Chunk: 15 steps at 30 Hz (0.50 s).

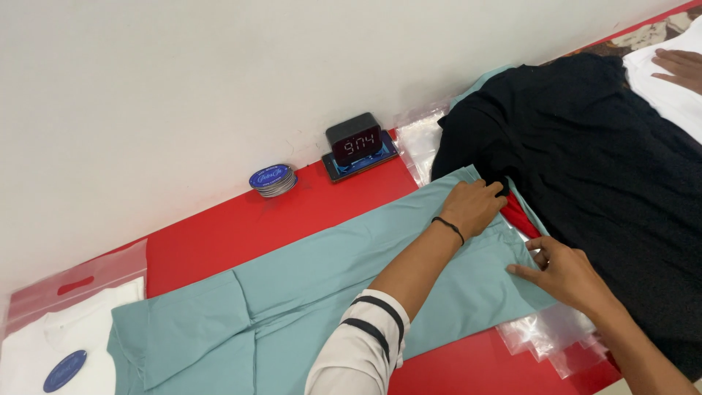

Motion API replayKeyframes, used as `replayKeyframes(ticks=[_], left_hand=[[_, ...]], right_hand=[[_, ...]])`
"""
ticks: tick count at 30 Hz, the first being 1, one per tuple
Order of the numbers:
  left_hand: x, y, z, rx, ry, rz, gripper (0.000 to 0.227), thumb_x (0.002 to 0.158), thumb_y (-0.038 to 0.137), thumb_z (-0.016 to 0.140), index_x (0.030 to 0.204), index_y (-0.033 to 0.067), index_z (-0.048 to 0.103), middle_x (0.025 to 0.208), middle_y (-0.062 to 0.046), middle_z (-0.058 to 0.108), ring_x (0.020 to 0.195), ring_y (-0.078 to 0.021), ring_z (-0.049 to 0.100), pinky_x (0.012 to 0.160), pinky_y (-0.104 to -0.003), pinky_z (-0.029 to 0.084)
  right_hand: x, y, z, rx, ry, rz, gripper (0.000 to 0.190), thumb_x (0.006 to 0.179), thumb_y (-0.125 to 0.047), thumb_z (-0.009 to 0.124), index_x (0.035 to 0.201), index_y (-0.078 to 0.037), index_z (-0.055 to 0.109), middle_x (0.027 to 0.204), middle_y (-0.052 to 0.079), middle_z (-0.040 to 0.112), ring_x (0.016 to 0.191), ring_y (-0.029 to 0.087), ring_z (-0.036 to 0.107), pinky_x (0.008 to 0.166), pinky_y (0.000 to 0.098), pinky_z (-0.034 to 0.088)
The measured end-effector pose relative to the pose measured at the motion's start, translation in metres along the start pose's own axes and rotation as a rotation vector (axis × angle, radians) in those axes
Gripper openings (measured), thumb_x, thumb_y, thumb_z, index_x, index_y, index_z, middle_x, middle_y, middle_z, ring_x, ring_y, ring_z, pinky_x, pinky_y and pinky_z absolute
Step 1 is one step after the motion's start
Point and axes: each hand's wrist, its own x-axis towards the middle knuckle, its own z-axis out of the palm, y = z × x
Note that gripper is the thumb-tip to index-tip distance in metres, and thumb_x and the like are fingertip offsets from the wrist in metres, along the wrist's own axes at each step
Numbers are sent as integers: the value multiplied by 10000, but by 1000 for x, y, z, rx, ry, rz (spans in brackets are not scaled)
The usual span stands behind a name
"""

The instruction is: A person briefly irons and then meticulously folds a light blue t-shirt on a red table, smoothing out every wrinkle.

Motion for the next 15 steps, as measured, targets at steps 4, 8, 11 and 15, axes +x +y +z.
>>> replayKeyframes(ticks=[4,8,11,15], left_hand=[[5,-3,17,-26,6,5,162,913,36,659,840,180,649,933,32,575,600,-231,574,460,-368,427],[8,-4,18,-69,-2,1,159,925,17,628,862,163,647,867,15,597,537,-261,589,443,-381,417],[12,-4,30,0,60,57,152,899,29,654,870,178,660,835,33,632,589,-241,623,449,-379,437],[18,-3,26,17,-1,58,135,947,130,616,967,236,697,881,16,635,607,-253,646,468,-394,456]], right_hand=[[-1,-3,-2,107,14,33,424,888,-429,752,1190,-133,720,1048,30,783,956,167,730,840,329,555],[-4,-10,-8,127,-2,61,489,909,-444,719,1276,-122,702,1020,47,789,915,188,740,793,337,542],[-5,-15,-10,217,-3,105,535,898,-421,722,1331,-108,707,1169,100,798,1076,219,735,874,344,533],[1,-11,-5,192,12,75,515,909,-423,713,1325,-120,714,1170,94,789,1100,213,730,888,355,536]])
